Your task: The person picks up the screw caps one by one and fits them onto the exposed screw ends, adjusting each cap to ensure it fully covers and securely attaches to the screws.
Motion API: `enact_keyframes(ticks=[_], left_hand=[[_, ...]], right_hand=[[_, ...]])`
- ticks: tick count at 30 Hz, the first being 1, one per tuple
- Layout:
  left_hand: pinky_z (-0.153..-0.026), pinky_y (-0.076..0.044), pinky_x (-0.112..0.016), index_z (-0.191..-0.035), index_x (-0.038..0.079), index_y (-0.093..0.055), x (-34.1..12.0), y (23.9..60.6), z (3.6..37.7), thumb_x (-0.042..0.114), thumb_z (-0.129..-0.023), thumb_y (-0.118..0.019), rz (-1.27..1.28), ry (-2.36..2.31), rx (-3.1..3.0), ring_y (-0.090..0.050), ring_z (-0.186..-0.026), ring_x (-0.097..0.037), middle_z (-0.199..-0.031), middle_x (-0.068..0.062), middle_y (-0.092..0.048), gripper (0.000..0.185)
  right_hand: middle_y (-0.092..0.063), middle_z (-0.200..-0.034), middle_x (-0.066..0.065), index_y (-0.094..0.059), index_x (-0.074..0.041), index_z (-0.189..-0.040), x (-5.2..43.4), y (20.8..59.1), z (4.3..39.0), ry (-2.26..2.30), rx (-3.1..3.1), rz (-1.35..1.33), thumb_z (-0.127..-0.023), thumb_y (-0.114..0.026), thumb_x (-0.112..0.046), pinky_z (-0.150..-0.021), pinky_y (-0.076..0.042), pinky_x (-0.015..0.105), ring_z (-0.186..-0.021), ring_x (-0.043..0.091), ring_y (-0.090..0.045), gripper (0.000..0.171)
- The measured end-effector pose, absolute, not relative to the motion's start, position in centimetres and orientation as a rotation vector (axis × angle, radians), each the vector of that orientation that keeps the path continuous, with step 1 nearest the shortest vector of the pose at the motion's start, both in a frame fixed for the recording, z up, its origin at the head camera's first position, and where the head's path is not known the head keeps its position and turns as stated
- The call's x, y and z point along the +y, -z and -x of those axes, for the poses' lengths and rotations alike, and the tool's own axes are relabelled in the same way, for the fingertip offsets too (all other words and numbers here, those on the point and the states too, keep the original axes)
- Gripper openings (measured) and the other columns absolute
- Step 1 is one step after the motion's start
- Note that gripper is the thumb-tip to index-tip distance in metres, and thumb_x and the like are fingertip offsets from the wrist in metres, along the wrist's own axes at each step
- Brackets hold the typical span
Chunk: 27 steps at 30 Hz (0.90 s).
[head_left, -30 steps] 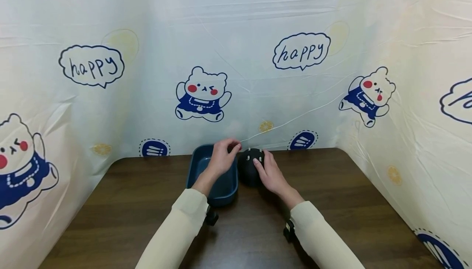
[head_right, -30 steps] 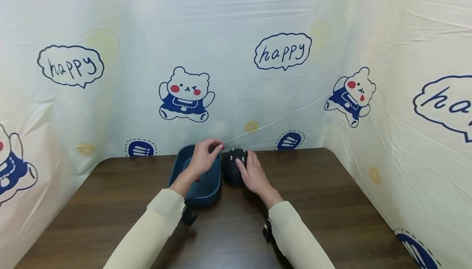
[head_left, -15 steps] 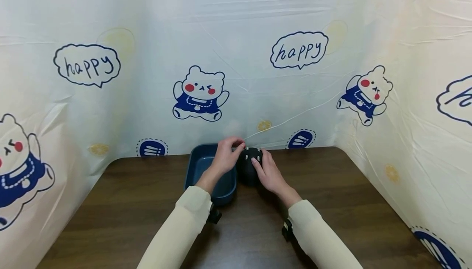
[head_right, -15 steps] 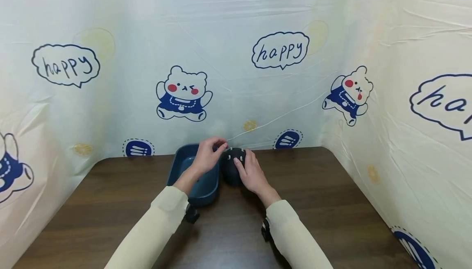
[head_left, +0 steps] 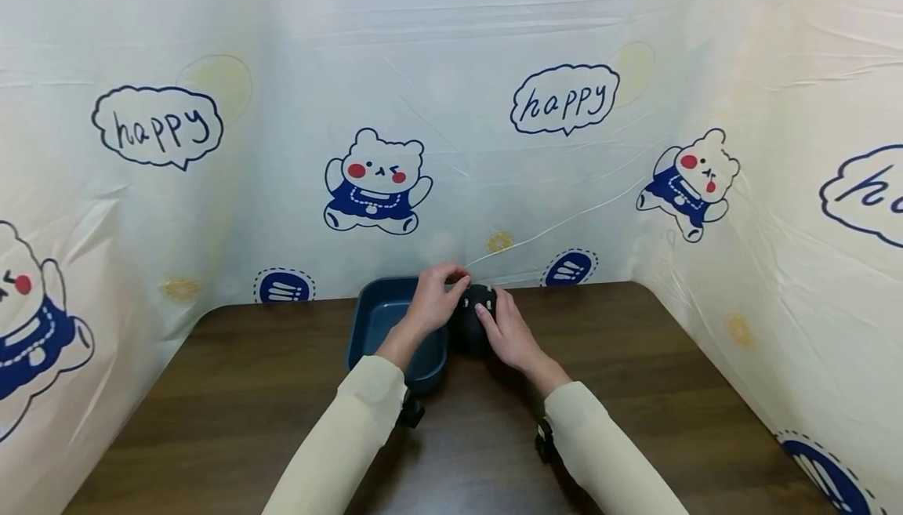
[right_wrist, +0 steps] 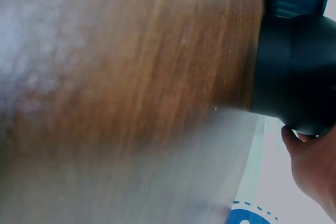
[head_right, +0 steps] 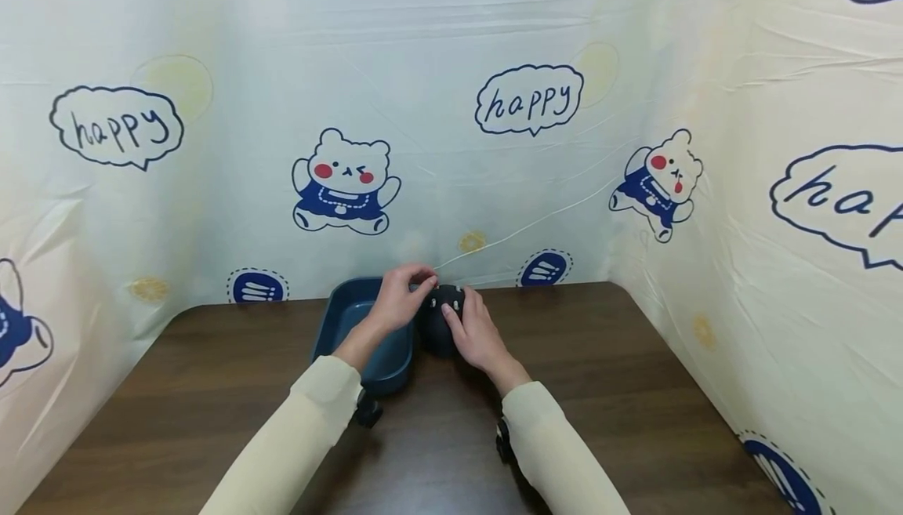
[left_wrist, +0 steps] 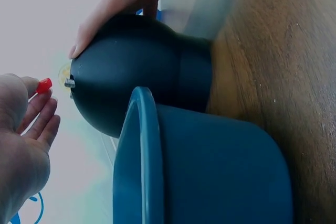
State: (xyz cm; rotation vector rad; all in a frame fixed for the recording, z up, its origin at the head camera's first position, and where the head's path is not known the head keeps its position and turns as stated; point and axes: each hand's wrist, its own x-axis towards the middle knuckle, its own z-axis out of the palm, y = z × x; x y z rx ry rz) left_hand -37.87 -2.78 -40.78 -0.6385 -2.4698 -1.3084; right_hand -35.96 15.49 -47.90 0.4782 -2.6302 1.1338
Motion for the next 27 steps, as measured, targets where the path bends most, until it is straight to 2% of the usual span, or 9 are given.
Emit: enact_keyframes(ticks=[11,18,27], left_hand=[[-0.097,-0.055,-0.040,-0.109,0.012,-0.074,-2.0,41.0,38.3,0.017,-0.102,-0.065,0.629,1.306,-2.474,-0.066,-0.099,-0.018,-0.104,-0.002,-0.072,0.013],[-0.097,-0.054,-0.042,-0.108,0.012,-0.075,-1.6,41.1,38.5,0.013,-0.101,-0.066,0.615,1.311,-2.471,-0.065,-0.099,-0.019,-0.104,-0.002,-0.072,0.011],[-0.099,-0.053,-0.041,-0.110,0.013,-0.075,-0.9,41.1,38.8,0.017,-0.102,-0.064,0.622,1.296,-2.500,-0.065,-0.102,-0.019,-0.107,-0.002,-0.072,0.013]], right_hand=[[-0.036,-0.154,0.025,-0.027,0.004,-0.155,15.6,47.9,35.9,-1.141,-2.622,-0.488,-0.110,-0.039,-0.047,-0.114,-0.036,0.055,-0.136,0.038,-0.044,0.069],[-0.035,-0.154,0.023,-0.026,-0.001,-0.156,15.6,48.0,36.0,-1.136,-2.635,-0.495,-0.110,-0.036,-0.048,-0.115,-0.036,0.053,-0.137,0.036,-0.043,0.067],[-0.035,-0.154,0.023,-0.026,0.000,-0.155,15.6,47.7,35.9,-1.120,-2.638,-0.493,-0.110,-0.038,-0.045,-0.116,-0.036,0.052,-0.138,0.035,-0.042,0.065]])
